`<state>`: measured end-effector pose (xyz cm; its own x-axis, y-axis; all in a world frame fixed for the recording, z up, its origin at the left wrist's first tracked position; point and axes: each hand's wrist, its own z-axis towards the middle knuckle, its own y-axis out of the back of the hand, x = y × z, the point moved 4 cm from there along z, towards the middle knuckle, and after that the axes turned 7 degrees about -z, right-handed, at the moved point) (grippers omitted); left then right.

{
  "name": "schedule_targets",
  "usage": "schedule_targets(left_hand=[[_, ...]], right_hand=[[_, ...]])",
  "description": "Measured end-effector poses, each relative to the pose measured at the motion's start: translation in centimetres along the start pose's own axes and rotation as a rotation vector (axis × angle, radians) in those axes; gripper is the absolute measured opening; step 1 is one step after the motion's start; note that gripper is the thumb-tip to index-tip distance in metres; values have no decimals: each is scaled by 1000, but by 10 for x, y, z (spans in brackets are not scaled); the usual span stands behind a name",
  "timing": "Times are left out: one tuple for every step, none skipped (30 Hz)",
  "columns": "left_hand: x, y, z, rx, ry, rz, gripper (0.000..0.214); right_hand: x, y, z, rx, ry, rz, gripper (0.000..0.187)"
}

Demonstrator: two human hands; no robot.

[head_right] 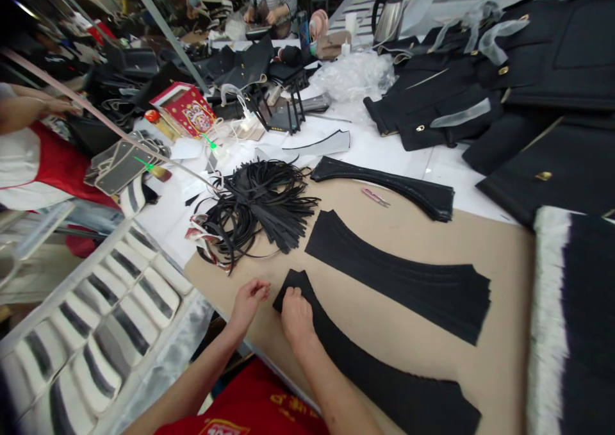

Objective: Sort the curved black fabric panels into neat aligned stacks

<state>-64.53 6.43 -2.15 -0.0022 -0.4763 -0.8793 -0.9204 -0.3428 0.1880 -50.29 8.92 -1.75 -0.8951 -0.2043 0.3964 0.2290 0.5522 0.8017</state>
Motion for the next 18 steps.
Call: schedule_targets(left_hand=[[-1, 0, -1, 2, 5, -8, 20], [-2, -2, -1, 10, 12, -16, 21], [-3, -4, -2, 26, 20, -26, 23], [-4, -8, -3, 49, 31, -35, 25], [-4, -13, -4, 80, 44, -42, 27], [-5, -19, -5, 114, 56, -46, 29], [-4, -25, -5, 147, 66, -46, 30], [-3, -31, -5, 174, 73, -39, 30], [-2, -36, -5, 197, 77, -26, 29], [0, -41, -4, 217, 78, -7, 26], [2, -46, -3, 237, 81, 16, 23], [5, -50, -3, 256, 86, 40, 21], [8, -53, -2, 275, 94, 64, 21], [11, -56, -2, 292, 102, 85, 22], [14, -59, -2, 306, 109, 103, 26], [16, -60, -2, 315, 113, 119, 32], [18, -62, -2, 319, 113, 134, 38], [20, -62, -3, 322, 109, 149, 45]], right_hand=[[-3, 1, 0, -6, -5, 42, 29], [-8, 2, -1, -14, -12, 93, 28], [-12, 4, -2, -22, -16, 153, 26], [-18, 4, -3, -27, -14, 221, 25], [-23, 5, -5, -30, -12, 294, 23], [-29, 5, -6, -30, -12, 371, 22], [-34, 3, -8, -27, -12, 449, 21], [-39, 2, -9, -22, -13, 527, 20], [-44, 0, -10, -16, -15, 605, 19], [-48, -2, -12, -11, -15, 682, 18], [-51, -4, -13, -5, -14, 759, 18], [-54, -5, -14, 2, -13, 834, 18], [-57, -5, -16, 6, -15, 905, 20], [-60, -4, -18, 5, -25, 970, 22], [-65, -1, -21, -2, -42, 1028, 24], [-72, 4, -26, -15, -64, 1073, 26], [-83, 10, -33, -39, -98, 1118, 27], [-97, 18, -43, -68, -141, 1173, 28]])
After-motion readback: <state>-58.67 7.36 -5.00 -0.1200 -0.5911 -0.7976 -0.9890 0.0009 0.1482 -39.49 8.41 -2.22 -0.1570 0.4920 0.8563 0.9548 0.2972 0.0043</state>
